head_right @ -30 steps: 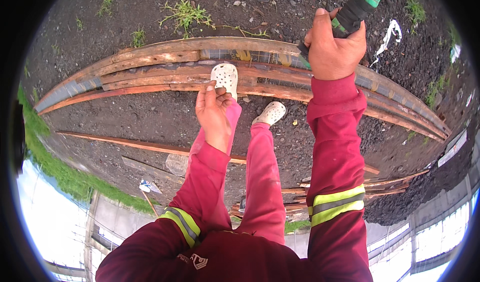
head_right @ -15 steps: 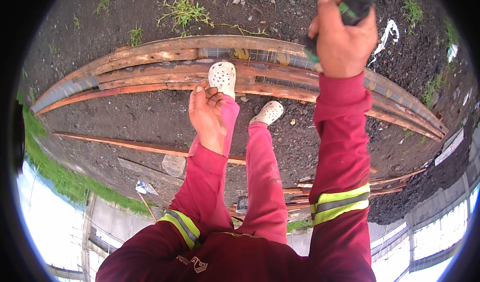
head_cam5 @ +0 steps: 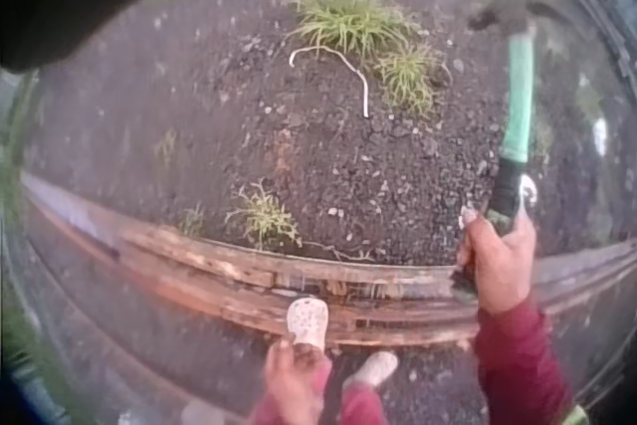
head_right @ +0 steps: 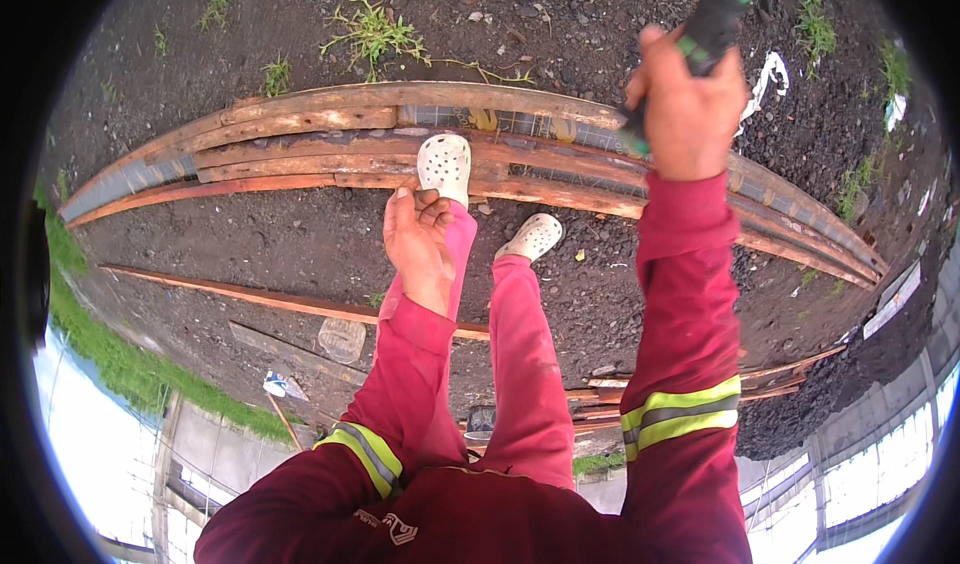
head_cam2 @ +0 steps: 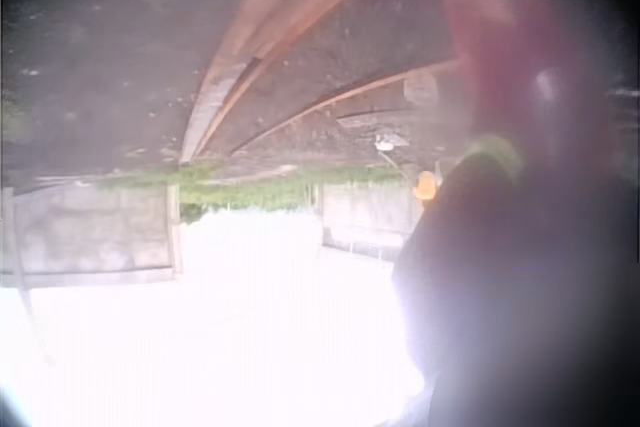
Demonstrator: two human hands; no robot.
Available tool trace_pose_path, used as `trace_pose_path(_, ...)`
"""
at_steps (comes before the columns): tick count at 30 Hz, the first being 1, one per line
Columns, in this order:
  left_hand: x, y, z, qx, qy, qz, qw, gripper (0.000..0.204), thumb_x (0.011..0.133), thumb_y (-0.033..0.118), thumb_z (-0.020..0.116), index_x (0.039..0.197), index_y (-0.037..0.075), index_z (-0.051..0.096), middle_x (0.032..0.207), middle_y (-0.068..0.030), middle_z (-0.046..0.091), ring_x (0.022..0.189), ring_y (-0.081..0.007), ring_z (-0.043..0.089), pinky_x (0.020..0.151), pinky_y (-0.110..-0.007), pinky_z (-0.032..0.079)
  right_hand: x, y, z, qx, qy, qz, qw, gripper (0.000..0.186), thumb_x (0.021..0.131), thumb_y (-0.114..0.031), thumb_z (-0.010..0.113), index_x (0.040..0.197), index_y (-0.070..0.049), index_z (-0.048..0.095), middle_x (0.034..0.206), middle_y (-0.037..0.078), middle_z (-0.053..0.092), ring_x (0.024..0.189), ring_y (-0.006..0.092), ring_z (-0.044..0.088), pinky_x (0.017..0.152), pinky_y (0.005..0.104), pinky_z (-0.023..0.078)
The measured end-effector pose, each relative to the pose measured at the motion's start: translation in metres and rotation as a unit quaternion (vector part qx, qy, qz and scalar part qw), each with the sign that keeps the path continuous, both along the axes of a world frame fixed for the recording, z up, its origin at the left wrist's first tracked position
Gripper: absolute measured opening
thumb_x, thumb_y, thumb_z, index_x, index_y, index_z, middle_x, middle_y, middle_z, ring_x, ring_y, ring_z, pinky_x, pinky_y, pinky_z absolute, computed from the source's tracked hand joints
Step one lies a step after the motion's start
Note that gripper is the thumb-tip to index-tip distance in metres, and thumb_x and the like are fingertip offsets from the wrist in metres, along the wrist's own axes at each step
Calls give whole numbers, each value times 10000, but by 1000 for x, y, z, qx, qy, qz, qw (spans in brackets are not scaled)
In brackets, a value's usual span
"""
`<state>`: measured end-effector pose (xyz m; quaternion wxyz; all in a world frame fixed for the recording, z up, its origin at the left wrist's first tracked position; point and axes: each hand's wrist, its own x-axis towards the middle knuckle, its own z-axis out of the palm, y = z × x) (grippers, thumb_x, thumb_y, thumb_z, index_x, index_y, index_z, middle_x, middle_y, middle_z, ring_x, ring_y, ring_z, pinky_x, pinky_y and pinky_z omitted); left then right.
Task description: The person repeatedly hammers nails into wooden frames laid on the ground. They pick up nails from a bucket, position them on the wood, and strike them with a hammer. The person moves between several frames, continuing the same nailing process throughout the clip.
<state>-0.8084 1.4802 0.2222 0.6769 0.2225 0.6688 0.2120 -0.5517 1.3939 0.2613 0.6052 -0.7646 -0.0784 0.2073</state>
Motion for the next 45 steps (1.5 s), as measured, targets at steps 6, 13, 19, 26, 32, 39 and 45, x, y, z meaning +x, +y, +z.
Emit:
trace_pose_path(6,3,-2,3,-5,-5,5,1000,250,937,249,502,1067,41,547,798,-52,598,676,-126,575,574,-246,469,-30,42,-4,-27,-129,-80,988,84,834,-89,600,830,-29,541,604,48,558,514,141,550,504,279,475)
trace_pose_path(13,3,1,2,-15,21,30,999,238,933,251,511,1058,52,552,766,-37,601,628,-123,571,572,-249,462,-144,-49,-85,-279,257,193,905,250,817,-122,622,1007,18,540,654,36,566,550,118,550,518,276,452)
trace_pose_path(19,-3,-9,3,-1,-15,6,1000,242,932,251,513,1057,47,557,768,-40,608,642,-118,572,579,-249,450,71,49,65,45,-210,42,976,107,824,-56,608,861,-4,521,654,90,556,579,161,568,585,301,506)
trace_pose_path(26,-2,-6,5,2,-24,-1,1000,242,941,246,496,1062,44,550,774,-43,607,647,-118,575,585,-242,455,-153,-24,-76,-412,138,223,873,156,826,-76,616,926,6,526,631,50,540,526,136,536,510,271,456)
trace_pose_path(32,-5,-5,5,-34,-11,26,999,240,939,247,496,1060,46,548,769,-36,601,640,-121,578,582,-243,453,-82,-46,-40,-231,212,116,942,208,828,-93,623,981,14,531,610,16,525,480,115,508,447,244,413)
trace_pose_path(39,-7,-10,6,-24,-28,19,999,262,933,269,504,1066,47,548,772,-37,599,645,-123,568,595,-253,454,90,23,66,-22,-387,72,919,136,880,-103,524,920,8,594,742,73,598,655,154,590,597,306,510)
trace_pose_path(45,-7,-4,9,-6,-25,20,999,301,927,271,508,1087,17,530,771,-47,602,676,-147,573,599,-274,469,-162,-13,-56,-379,73,133,913,214,830,-126,551,1012,-21,595,801,142,629,749,222,622,692,348,512)
